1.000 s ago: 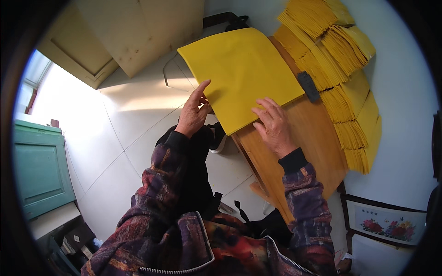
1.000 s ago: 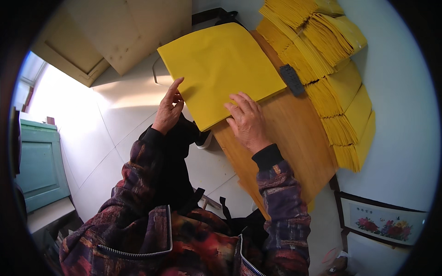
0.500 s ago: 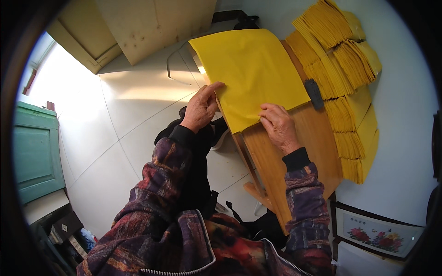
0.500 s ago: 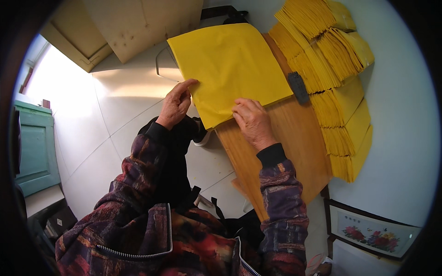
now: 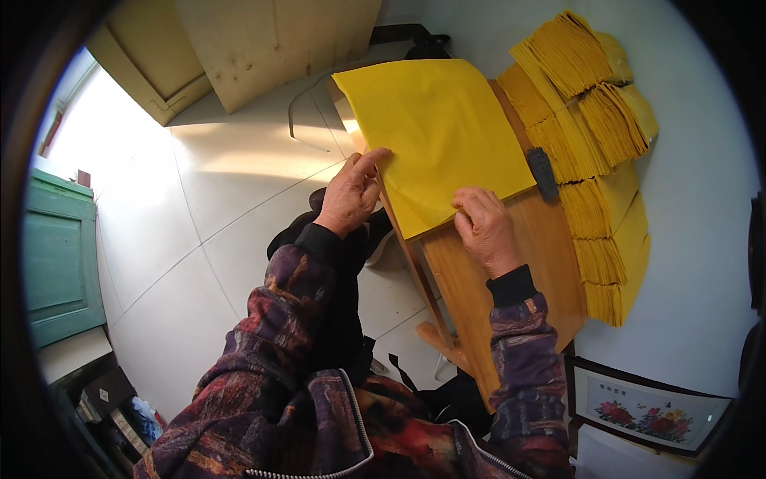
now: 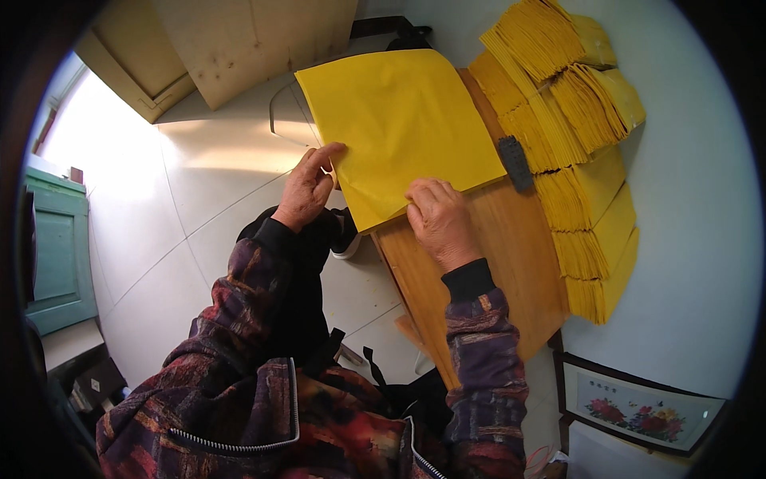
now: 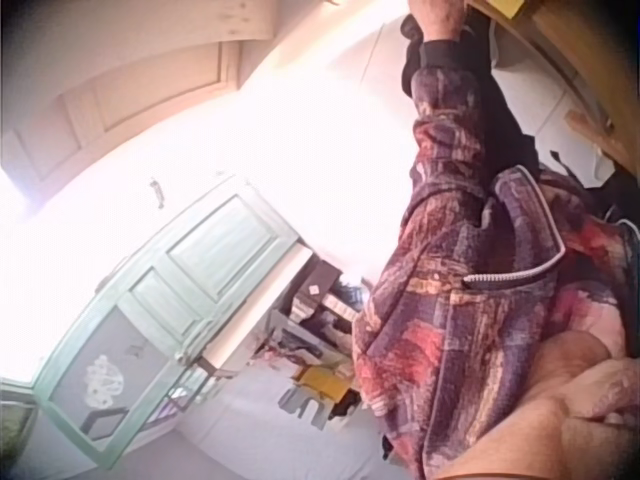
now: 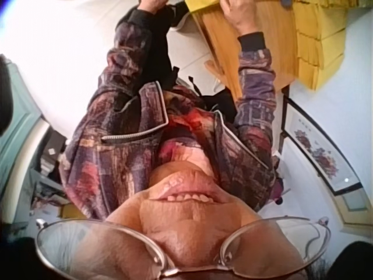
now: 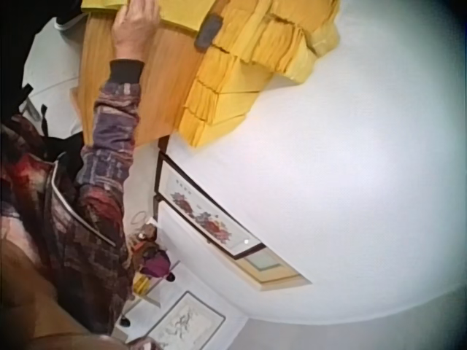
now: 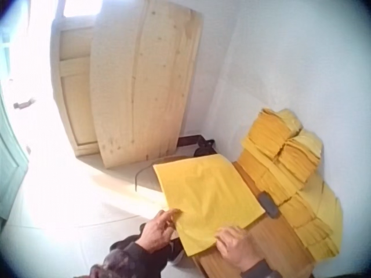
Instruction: The person sits on the floor and folds yellow paper sheets by hand, repeatedly folding each sheet in half and pressing the crease. Finished sheets are stacked on the table.
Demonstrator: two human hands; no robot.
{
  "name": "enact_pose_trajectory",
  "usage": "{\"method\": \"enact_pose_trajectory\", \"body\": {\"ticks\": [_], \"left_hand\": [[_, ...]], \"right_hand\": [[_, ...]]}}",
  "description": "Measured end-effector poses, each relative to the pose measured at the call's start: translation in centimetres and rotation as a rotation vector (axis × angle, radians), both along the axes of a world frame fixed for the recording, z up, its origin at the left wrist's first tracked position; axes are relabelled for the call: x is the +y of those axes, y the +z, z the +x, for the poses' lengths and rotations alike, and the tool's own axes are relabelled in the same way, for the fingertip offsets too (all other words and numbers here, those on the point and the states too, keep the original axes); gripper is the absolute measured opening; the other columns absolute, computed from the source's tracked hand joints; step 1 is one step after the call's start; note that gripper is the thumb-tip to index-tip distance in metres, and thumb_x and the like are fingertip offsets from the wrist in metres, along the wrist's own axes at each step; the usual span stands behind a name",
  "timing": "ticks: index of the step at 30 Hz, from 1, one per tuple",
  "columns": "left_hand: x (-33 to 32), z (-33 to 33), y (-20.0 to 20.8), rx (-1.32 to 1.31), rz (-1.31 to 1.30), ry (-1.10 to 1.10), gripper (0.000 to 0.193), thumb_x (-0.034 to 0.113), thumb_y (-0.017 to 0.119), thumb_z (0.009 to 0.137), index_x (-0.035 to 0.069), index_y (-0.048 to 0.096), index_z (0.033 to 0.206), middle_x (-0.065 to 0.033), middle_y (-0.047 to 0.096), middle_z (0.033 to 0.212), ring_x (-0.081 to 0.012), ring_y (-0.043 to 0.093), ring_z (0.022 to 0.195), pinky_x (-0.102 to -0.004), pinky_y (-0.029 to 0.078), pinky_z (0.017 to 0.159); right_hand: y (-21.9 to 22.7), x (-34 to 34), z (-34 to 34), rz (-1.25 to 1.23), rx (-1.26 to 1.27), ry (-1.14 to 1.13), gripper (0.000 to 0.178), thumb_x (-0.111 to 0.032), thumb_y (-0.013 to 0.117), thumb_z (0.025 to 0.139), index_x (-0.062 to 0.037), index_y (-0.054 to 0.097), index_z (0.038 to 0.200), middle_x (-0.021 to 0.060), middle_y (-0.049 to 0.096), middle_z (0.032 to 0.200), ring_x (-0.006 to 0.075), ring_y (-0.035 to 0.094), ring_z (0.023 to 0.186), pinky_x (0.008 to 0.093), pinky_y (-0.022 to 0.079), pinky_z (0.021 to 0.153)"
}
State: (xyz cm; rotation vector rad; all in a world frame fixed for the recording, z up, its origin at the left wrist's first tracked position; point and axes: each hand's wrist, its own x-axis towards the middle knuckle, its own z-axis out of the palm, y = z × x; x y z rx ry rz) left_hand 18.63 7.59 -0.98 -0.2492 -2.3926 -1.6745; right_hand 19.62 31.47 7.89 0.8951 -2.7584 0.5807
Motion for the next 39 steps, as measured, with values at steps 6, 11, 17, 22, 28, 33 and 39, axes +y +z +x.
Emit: {"method": "enact_pose_trajectory", "body": {"ticks": [6, 11, 17, 22, 28, 33, 39], "left_hand": [[0.3, -0.2, -0.4, 0.013, 0.186, 0.094, 0.044, 0.003, 0.043, 0.085, 0.011, 0.048, 0.128, -0.0112, 0.051, 0.093, -0.0243, 0.055, 0.082, -0.0322, 0.047, 0.078], [0.3, -0.3, -0.4, -0.001, 0.235, 0.098, 0.042, 0.005, 0.043, 0.088, 0.010, 0.047, 0.129, -0.0112, 0.051, 0.095, -0.0234, 0.054, 0.082, -0.0324, 0.046, 0.078], [0.1, -0.4, -0.3, 0.068, 0.163, 0.133, 0.041, 0.005, 0.044, 0.087, 0.009, 0.049, 0.128, -0.0138, 0.049, 0.099, -0.0242, 0.053, 0.085, -0.0329, 0.046, 0.081], [0.3, -0.5, -0.2, 0.098, 0.135, 0.162, 0.041, 0.004, 0.044, 0.087, 0.010, 0.049, 0.127, -0.0162, 0.047, 0.108, -0.0247, 0.054, 0.086, -0.0340, 0.046, 0.083], [0.6, -0.4, -0.4, 0.078, 0.186, 0.120, 0.042, 0.006, 0.044, 0.088, 0.010, 0.047, 0.130, -0.0176, 0.044, 0.123, -0.0241, 0.055, 0.089, -0.0336, 0.046, 0.087], [0.7, -0.3, -0.3, 0.073, 0.148, 0.126, 0.042, 0.008, 0.045, 0.089, 0.010, 0.046, 0.131, -0.0183, 0.042, 0.125, -0.0239, 0.056, 0.090, -0.0339, 0.046, 0.088], [0.7, -0.3, -0.2, 0.077, 0.146, 0.134, 0.042, 0.008, 0.045, 0.089, 0.010, 0.047, 0.131, -0.0185, 0.042, 0.124, -0.0245, 0.056, 0.090, -0.0343, 0.046, 0.088]], "right_hand": [[-1.0, -0.4, 0.6, 0.012, 0.104, -0.047, 0.026, -0.002, 0.062, 0.075, -0.0036, 0.059, 0.101, 0.0128, 0.062, 0.105, 0.0303, 0.058, 0.103, 0.0376, 0.046, 0.091], [-1.8, -1.2, 1.2, -0.237, -0.056, -0.160, 0.031, -0.003, 0.063, 0.074, -0.0042, 0.059, 0.105, 0.0128, 0.061, 0.109, 0.0306, 0.057, 0.104, 0.0387, 0.046, 0.091], [-2.1, -1.6, 1.7, 0.032, 0.088, -0.084, 0.033, -0.006, 0.065, 0.073, -0.0054, 0.059, 0.106, 0.0117, 0.058, 0.115, 0.0304, 0.053, 0.111, 0.0407, 0.042, 0.096], [-1.8, -2.2, 2.1, 0.073, 0.149, -0.044, 0.031, -0.005, 0.064, 0.073, -0.0053, 0.059, 0.103, 0.0118, 0.054, 0.120, 0.0305, 0.050, 0.115, 0.0418, 0.039, 0.099], [-1.8, -2.9, 2.4, 0.041, 0.106, 0.029, 0.023, -0.003, 0.062, 0.074, -0.0033, 0.061, 0.097, 0.0127, 0.057, 0.115, 0.0307, 0.052, 0.112, 0.0416, 0.042, 0.097], [-2.1, -3.6, 2.3, 0.002, 0.125, 0.015, 0.018, 0.002, 0.061, 0.073, -0.0033, 0.062, 0.090, 0.0111, 0.060, 0.110, 0.0297, 0.056, 0.109, 0.0406, 0.045, 0.092], [-2.1, -3.7, 2.3, 0.043, 0.123, 0.007, 0.017, -0.001, 0.062, 0.076, -0.0030, 0.062, 0.092, 0.0114, 0.060, 0.112, 0.0293, 0.055, 0.111, 0.0405, 0.045, 0.093]]}}
